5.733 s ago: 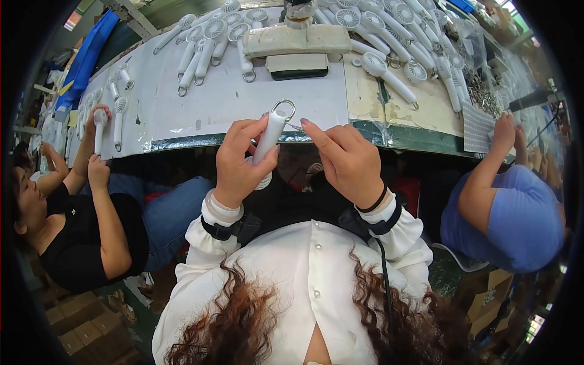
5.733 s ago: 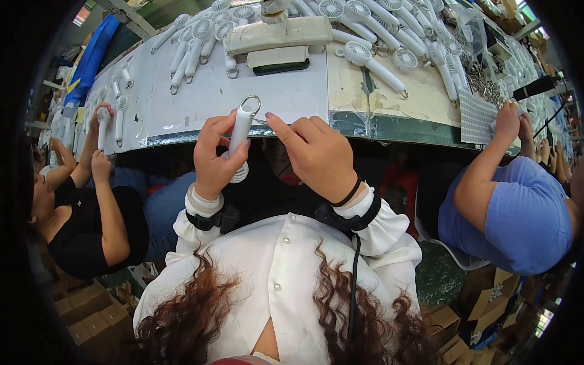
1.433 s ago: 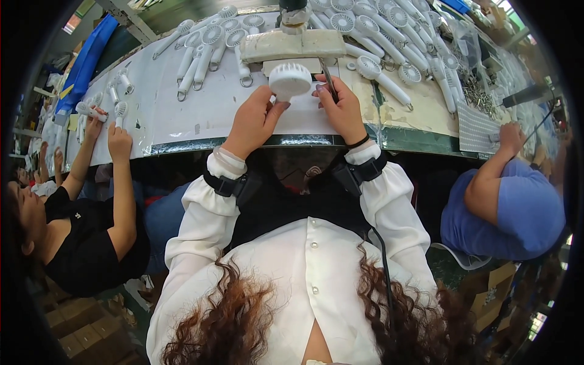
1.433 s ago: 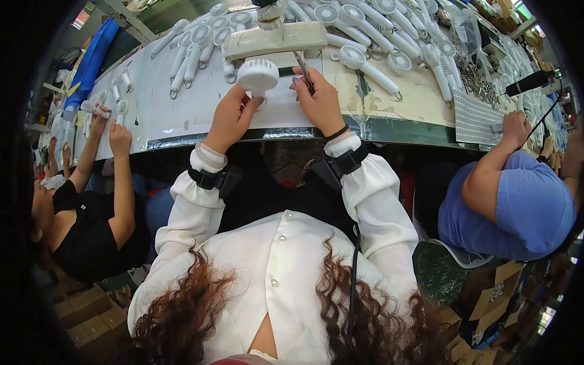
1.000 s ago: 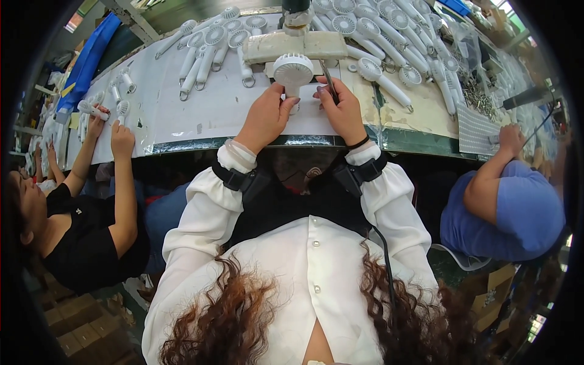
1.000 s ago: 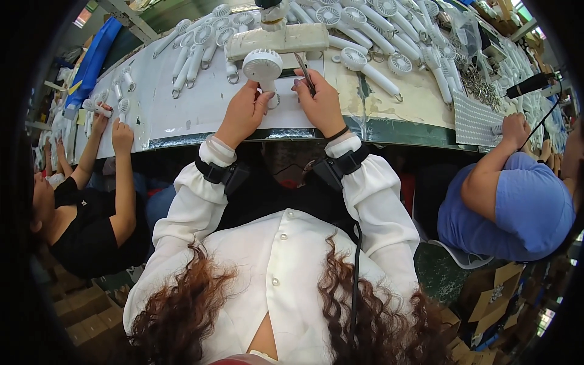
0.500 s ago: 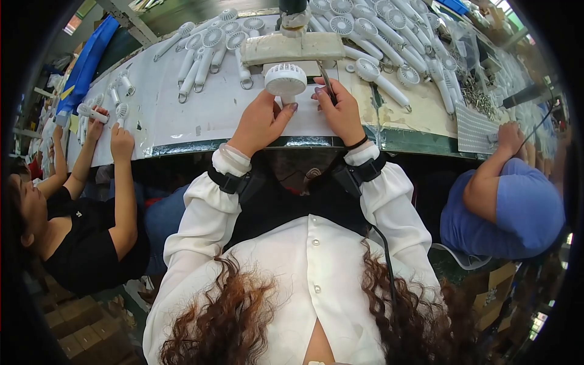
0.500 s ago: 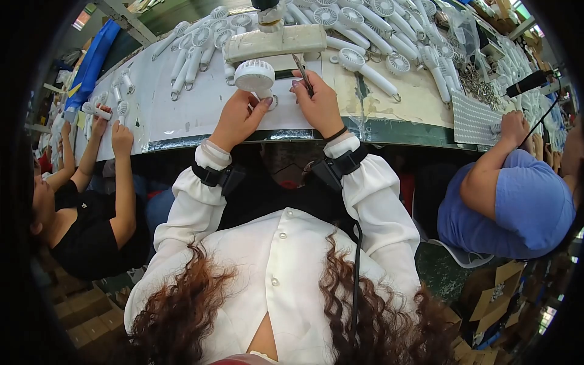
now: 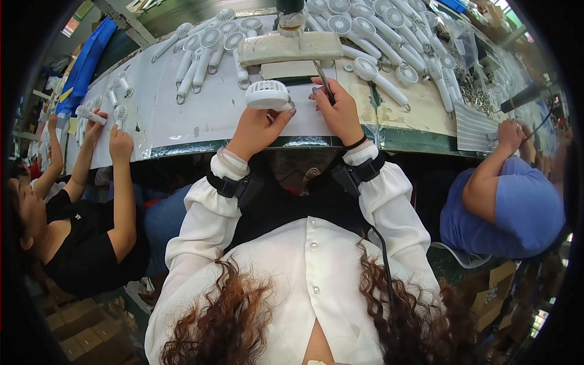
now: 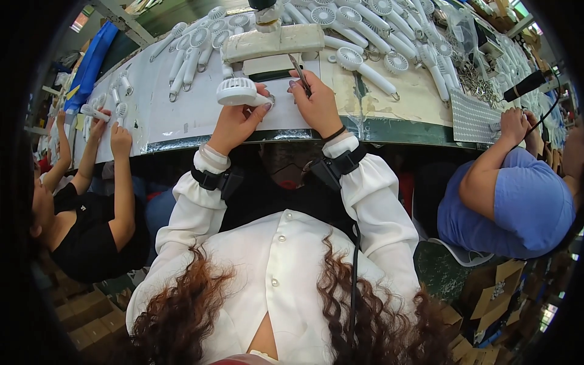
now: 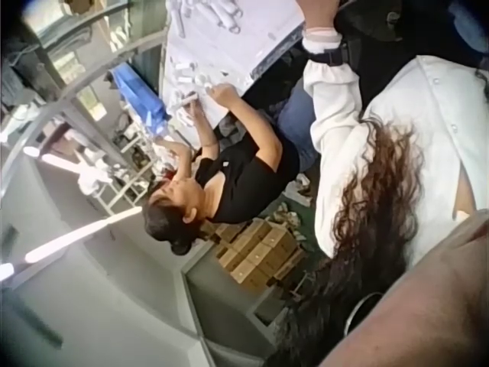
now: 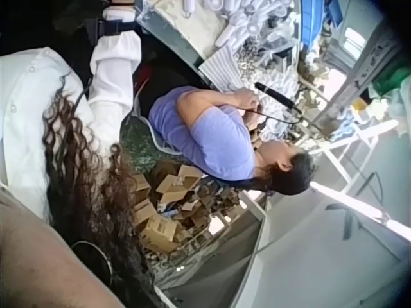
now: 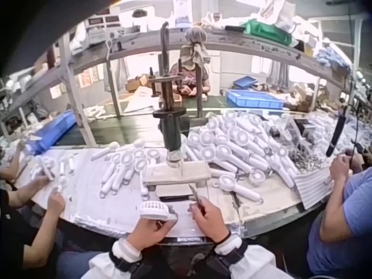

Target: The person picks up a handheld fan, uses a small tool to insert a metal ring into the handle, and places it back on the table before repeating the process with a second fan.

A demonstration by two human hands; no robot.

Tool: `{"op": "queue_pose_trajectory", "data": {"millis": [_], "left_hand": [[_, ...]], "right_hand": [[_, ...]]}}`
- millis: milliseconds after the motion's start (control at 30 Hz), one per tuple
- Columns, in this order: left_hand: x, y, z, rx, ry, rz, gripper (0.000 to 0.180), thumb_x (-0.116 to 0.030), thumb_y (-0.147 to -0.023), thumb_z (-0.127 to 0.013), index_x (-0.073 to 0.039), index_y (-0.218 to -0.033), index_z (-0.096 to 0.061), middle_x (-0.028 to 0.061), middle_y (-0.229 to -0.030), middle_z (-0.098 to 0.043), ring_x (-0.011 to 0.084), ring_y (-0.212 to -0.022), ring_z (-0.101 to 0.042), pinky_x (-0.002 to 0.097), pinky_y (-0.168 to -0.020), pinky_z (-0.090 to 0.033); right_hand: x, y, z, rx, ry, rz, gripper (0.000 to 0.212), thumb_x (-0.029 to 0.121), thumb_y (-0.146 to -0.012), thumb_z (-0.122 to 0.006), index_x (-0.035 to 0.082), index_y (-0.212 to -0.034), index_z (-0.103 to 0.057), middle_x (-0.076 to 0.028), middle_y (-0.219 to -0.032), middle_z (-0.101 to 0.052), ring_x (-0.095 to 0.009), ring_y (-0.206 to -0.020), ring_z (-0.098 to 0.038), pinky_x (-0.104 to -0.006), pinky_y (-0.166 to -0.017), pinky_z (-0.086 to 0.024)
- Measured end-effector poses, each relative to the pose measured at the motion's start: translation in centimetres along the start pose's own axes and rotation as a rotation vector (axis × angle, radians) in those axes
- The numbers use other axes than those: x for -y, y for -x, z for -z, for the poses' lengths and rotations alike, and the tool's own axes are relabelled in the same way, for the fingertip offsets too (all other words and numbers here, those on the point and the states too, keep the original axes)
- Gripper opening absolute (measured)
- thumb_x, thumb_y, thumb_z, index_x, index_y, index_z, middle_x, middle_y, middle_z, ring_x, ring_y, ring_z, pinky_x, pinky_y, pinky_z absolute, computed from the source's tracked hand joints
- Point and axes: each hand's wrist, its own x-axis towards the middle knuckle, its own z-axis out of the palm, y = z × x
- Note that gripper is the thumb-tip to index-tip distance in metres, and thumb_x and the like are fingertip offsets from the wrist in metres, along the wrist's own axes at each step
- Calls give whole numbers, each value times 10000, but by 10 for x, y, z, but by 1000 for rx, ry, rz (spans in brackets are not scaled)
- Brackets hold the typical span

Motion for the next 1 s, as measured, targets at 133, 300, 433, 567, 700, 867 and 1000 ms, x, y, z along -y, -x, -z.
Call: {"op": "queue_pose_trajectory", "data": {"millis": [133,300,433,567,700,867,1000], "left_hand": [[4,1,-4,-56,78,-94,298,-96,-855,-724,-40,-1114,-587,90,-1028,-629,172,-833,-617,308,-706,-511],[-1,3,-12,-87,-52,-417,314,-12,-825,-722,-50,-1105,-584,114,-1121,-601,191,-980,-605,298,-765,-519],[-17,9,-21,-61,-68,-480,329,35,-819,-697,-52,-1114,-581,136,-1145,-597,225,-1008,-620,303,-797,-530],[-8,16,-27,42,62,-335,377,39,-857,-649,-65,-1203,-541,146,-1203,-591,232,-993,-639,312,-829,-542],[-7,19,-22,198,231,-70,417,14,-938,-548,-56,-1330,-425,172,-1302,-554,232,-1002,-661,323,-857,-549],[-25,13,-12,383,903,313,460,-40,-998,-463,-35,-1431,-308,207,-1334,-536,226,-981,-674,319,-864,-547],[-30,15,-6,396,1098,465,493,-79,-986,-511,-31,-1431,-304,202,-1264,-577,215,-933,-671,317,-826,-544]], "right_hand": [[4,1,1,13,-4,-28,254,142,-973,-576,22,-1195,-607,-32,-886,-684,-65,-735,-593,-216,-670,-490],[1,-1,-1,64,-33,-33,196,182,-939,-643,9,-1023,-609,-41,-789,-669,-80,-670,-605,-242,-623,-487],[0,-2,5,103,-180,-48,179,170,-935,-661,17,-954,-571,-29,-782,-651,-86,-672,-615,-234,-602,-489],[-3,-3,7,114,-315,-74,142,145,-952,-641,59,-997,-537,-12,-825,-646,-52,-658,-566,-194,-587,-452],[0,-4,9,14,-483,-147,141,136,-964,-621,74,-1040,-520,3,-809,-629,-38,-619,-537,-171,-543,-410],[8,-1,13,50,-612,-210,116,138,-979,-596,91,-1052,-519,13,-822,-621,-19,-607,-502,-159,-521,-367],[9,0,10,117,-616,-166,109,156,-989,-585,97,-1056,-521,17,-844,-625,-10,-643,-498,-153,-528,-351]]}}
